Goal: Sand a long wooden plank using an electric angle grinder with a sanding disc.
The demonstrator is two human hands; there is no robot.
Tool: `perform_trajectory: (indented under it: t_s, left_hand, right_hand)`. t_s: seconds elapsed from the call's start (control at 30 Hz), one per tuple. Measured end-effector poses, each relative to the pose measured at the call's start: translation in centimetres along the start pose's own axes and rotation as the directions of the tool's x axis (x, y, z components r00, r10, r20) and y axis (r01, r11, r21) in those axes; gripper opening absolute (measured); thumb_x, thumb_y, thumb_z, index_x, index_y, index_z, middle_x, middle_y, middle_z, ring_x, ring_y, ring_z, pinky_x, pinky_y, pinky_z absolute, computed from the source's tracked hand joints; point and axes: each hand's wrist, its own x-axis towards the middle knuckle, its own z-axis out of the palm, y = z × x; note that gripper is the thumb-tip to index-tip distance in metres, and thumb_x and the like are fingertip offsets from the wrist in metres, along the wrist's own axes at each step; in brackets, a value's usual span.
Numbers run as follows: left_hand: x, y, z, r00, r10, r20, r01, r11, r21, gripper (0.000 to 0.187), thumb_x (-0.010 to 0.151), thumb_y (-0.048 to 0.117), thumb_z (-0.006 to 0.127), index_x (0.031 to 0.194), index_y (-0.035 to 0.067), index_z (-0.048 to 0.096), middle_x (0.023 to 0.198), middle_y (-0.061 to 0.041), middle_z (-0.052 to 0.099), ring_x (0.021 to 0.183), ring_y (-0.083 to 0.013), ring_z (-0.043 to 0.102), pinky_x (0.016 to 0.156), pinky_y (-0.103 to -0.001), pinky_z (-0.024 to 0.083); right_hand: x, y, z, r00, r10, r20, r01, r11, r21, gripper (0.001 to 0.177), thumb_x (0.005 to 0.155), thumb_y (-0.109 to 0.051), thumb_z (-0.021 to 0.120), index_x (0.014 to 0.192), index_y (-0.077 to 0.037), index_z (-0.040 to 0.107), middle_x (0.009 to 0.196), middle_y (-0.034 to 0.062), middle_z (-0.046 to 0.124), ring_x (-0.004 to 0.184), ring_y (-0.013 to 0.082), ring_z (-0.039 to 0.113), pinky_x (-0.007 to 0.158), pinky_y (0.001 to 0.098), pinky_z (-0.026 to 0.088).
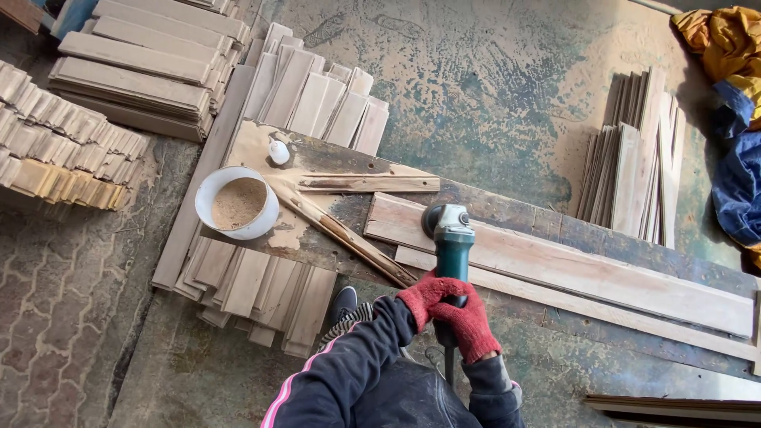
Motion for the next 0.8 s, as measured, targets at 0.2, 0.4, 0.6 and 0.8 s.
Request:
perform_trajectory:
  t_s: [0.2,0.4,0.6,0.8]
  left_hand:
    - [-1.8,0.1,-0.5,0.998,0.062,-0.014,-0.058,0.982,0.181,0.070,0.058,-0.002,0.099,0.121,0.000,0.068,0.093,-0.024,0.067,0.099,-0.0385,0.072,0.083,-0.054,0.062]
    - [3.1,-3.5,3.3,0.997,-0.076,-0.022,0.079,0.989,0.124,0.065,0.062,0.002,0.099,0.119,0.002,0.068,0.092,-0.023,0.072,0.091,-0.0398,0.076,0.080,-0.052,0.063]
    - [3.5,-4.4,3.3,0.997,-0.075,-0.009,0.076,0.981,0.179,0.065,0.062,0.006,0.098,0.120,0.002,0.068,0.093,-0.024,0.072,0.090,-0.0398,0.075,0.079,-0.053,0.064]
    - [0.8,-1.7,-0.4,0.994,-0.048,-0.098,0.049,0.999,0.012,0.062,0.069,0.000,0.092,0.125,0.003,0.066,0.089,-0.027,0.070,0.087,-0.0471,0.076,0.073,-0.055,0.066]
  right_hand:
    - [-0.6,-0.7,-0.1,0.998,0.002,0.067,0.005,0.995,-0.100,0.071,0.046,-0.018,0.099,0.111,-0.010,0.072,0.088,0.0183,0.070,0.086,0.0324,0.068,0.081,0.0445,0.053]
    - [0.3,1.1,-4.3,0.988,0.094,-0.120,-0.100,0.994,-0.046,0.049,0.053,-0.019,0.093,0.097,-0.012,0.072,0.078,0.0144,0.070,0.075,0.0302,0.070,0.073,0.0407,0.055]
    - [1.6,3.3,-5.1,0.986,0.085,-0.140,-0.081,0.996,0.033,0.059,0.050,-0.015,0.095,0.106,-0.016,0.077,0.086,0.0167,0.071,0.082,0.0302,0.070,0.077,0.0391,0.054]
    - [2.3,3.5,-1.3,0.998,0.027,0.054,-0.021,0.994,-0.109,0.058,0.045,-0.018,0.100,0.099,-0.024,0.081,0.088,0.0112,0.072,0.083,0.0262,0.069,0.079,0.0378,0.055]
